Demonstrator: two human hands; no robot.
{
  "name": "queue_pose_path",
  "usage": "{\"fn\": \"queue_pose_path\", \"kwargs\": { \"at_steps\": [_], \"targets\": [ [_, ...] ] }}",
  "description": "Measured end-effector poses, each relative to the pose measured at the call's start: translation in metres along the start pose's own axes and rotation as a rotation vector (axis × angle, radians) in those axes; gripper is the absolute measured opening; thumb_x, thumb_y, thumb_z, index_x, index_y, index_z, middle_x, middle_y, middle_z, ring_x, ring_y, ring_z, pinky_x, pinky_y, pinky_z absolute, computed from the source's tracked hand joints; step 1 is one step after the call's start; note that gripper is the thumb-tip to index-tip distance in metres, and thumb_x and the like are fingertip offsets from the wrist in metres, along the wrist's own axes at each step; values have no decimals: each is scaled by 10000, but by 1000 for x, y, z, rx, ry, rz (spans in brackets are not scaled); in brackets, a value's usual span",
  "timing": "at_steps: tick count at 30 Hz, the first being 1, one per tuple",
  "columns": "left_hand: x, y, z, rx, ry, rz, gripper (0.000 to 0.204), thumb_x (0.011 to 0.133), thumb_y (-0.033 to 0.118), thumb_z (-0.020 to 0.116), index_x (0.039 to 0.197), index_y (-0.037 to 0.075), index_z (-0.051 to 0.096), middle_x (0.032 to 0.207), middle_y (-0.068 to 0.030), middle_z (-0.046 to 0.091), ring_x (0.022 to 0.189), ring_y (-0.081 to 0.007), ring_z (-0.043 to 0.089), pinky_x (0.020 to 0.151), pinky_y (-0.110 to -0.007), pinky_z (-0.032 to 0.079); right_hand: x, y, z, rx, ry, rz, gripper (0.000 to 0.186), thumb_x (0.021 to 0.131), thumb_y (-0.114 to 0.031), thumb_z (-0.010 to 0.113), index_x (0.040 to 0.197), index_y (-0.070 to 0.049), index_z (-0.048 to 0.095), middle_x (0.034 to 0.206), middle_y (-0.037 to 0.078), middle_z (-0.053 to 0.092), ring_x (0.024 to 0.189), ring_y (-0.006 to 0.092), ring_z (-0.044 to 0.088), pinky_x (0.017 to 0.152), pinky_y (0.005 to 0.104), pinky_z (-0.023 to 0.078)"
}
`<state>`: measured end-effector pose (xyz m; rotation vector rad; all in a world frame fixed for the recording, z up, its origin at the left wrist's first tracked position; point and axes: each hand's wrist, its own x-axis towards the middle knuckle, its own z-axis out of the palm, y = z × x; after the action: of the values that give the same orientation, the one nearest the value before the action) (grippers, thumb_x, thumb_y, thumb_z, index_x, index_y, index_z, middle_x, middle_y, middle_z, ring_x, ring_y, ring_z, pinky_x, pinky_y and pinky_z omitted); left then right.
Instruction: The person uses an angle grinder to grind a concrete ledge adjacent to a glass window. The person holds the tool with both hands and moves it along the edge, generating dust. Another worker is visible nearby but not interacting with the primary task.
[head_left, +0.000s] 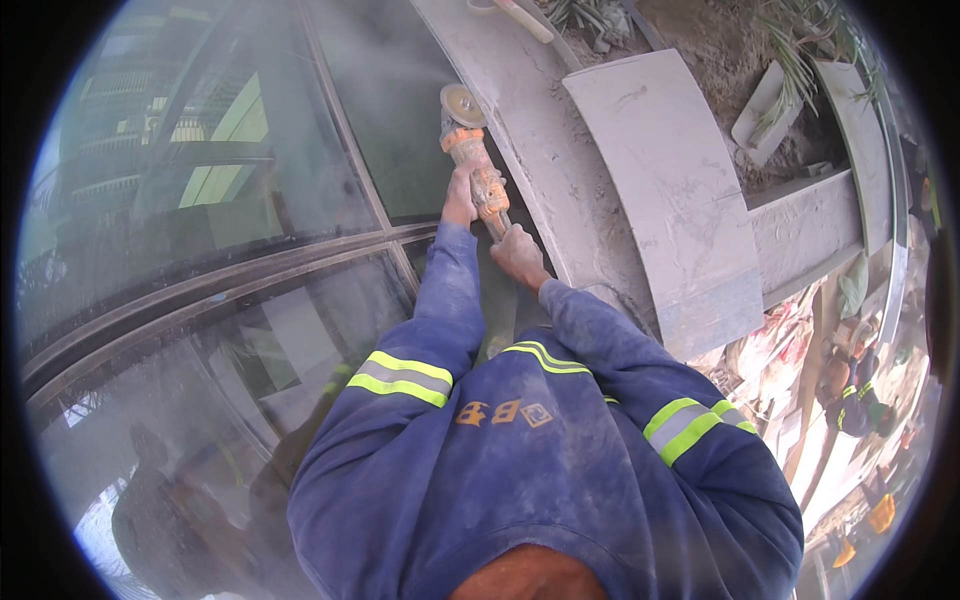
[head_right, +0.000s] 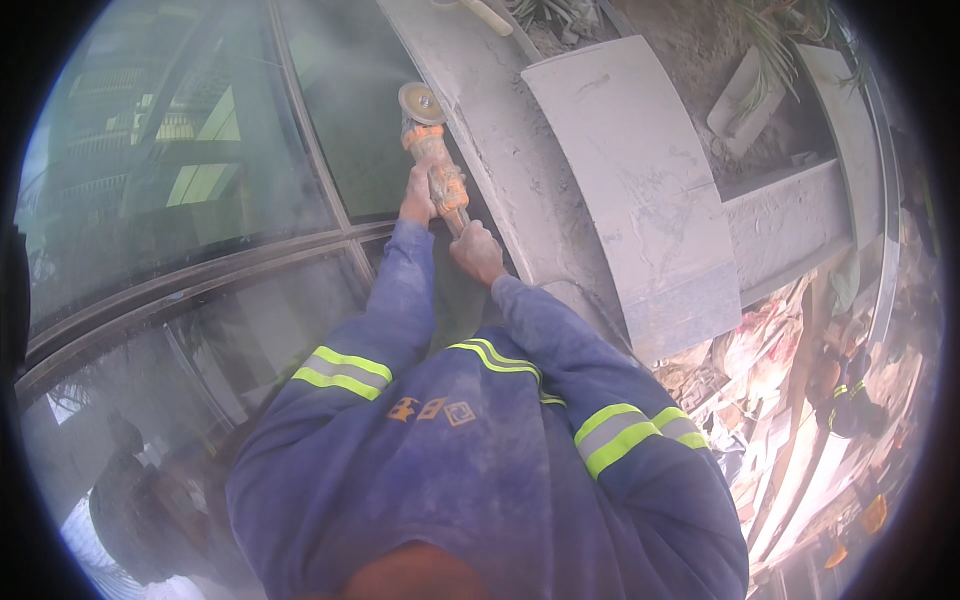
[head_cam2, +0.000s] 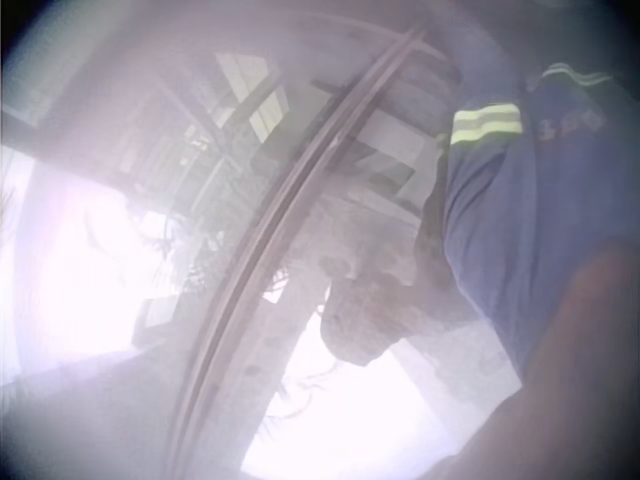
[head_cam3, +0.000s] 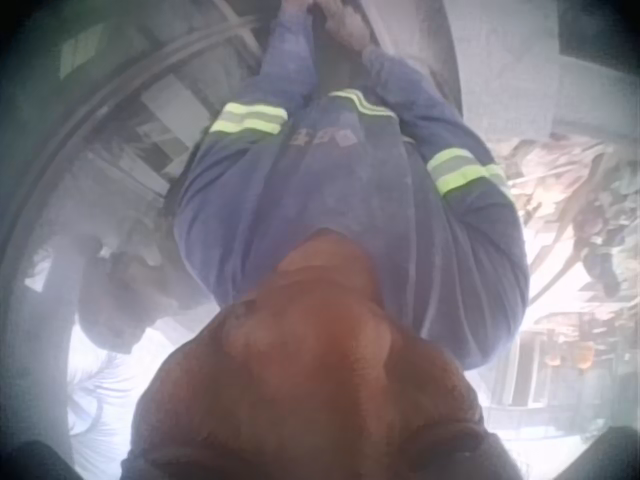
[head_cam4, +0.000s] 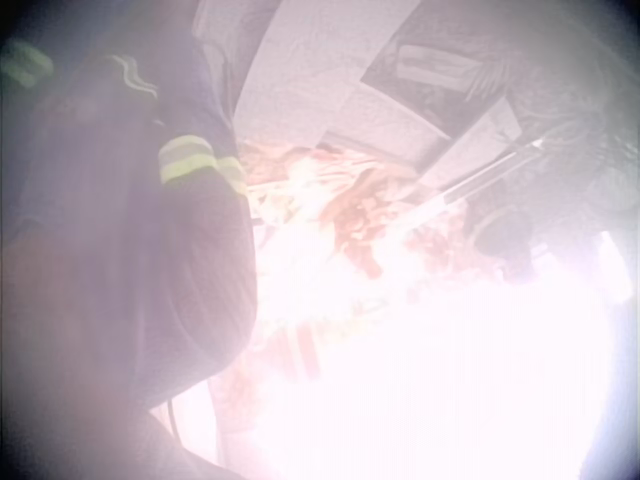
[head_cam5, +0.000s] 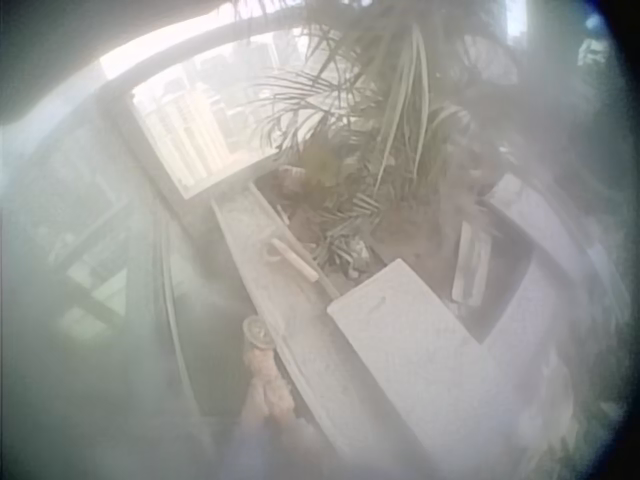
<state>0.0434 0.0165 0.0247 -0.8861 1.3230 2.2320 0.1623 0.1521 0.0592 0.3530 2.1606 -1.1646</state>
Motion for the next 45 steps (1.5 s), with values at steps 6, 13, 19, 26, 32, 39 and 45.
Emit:
{"fn": "queue_pose_path", "kwargs": {
  "at_steps": [6, 13, 19, 26, 32, 39, 45],
  "targets": [
    [-7, -10, -3, -8, -12, -13, 501, 795, 310, 782, 1160, 29, 585, 967, -176, 690, 854, -350, 728, 744, -511, 620, -9, 8, 0, -16, -14, -12, 363, 907, -196, 620, 1141, 79, 588, 1113, 347, 710, 1091, 501, 696, 967, 552, 549],
    [5, -17, -10, -33, -66, 12, 558, 803, 314, 774, 1213, 11, 547, 985, -188, 664, 863, -353, 715, 722, -527, 630, -10, 9, -3, -13, 15, -44, 357, 906, -193, 621, 1134, 79, 589, 1105, 348, 710, 1084, 499, 698, 970, 545, 549],
    [8, -10, -8, 3, -30, 3, 540, 798, 313, 778, 1193, 12, 565, 984, -190, 670, 867, -352, 718, 725, -528, 632, -2, 6, -2, 1, 15, -44, 355, 906, -189, 614, 1136, 80, 593, 1111, 347, 710, 1101, 496, 693, 982, 539, 544],
    [-7, -16, -3, -14, -42, 2, 513, 784, 332, 792, 1138, 20, 590, 940, -173, 705, 817, -327, 742, 700, -468, 634, -11, 12, -2, -21, -4, -15, 371, 910, -197, 611, 1151, 83, 584, 1122, 343, 708, 1103, 495, 693, 981, 534, 546],
    [-5, -17, -7, -27, -61, 13, 502, 785, 332, 793, 1124, 23, 588, 924, -164, 699, 803, -319, 736, 705, -481, 634, -14, 9, -3, -15, -13, -20, 364, 899, -192, 618, 1140, 80, 596, 1110, 343, 711, 1101, 496, 694, 973, 538, 549],
    [3, -10, 5, 4, -19, 8, 509, 785, 339, 804, 1141, 43, 593, 928, -157, 700, 806, -325, 732, 706, -503, 625, 1, 8, -7, 9, -10, -18, 374, 895, -180, 616, 1155, 89, 624, 1135, 344, 710, 1120, 495, 690, 986, 530, 548],
    [8, -5, 6, 40, 4, 52, 529, 788, 341, 802, 1166, 40, 587, 940, -163, 702, 814, -331, 734, 706, -499, 626, 11, 4, -6, 34, -32, 10, 403, 891, -169, 620, 1195, 95, 627, 1173, 342, 704, 1143, 484, 687, 992, 531, 546]
  ]
}}
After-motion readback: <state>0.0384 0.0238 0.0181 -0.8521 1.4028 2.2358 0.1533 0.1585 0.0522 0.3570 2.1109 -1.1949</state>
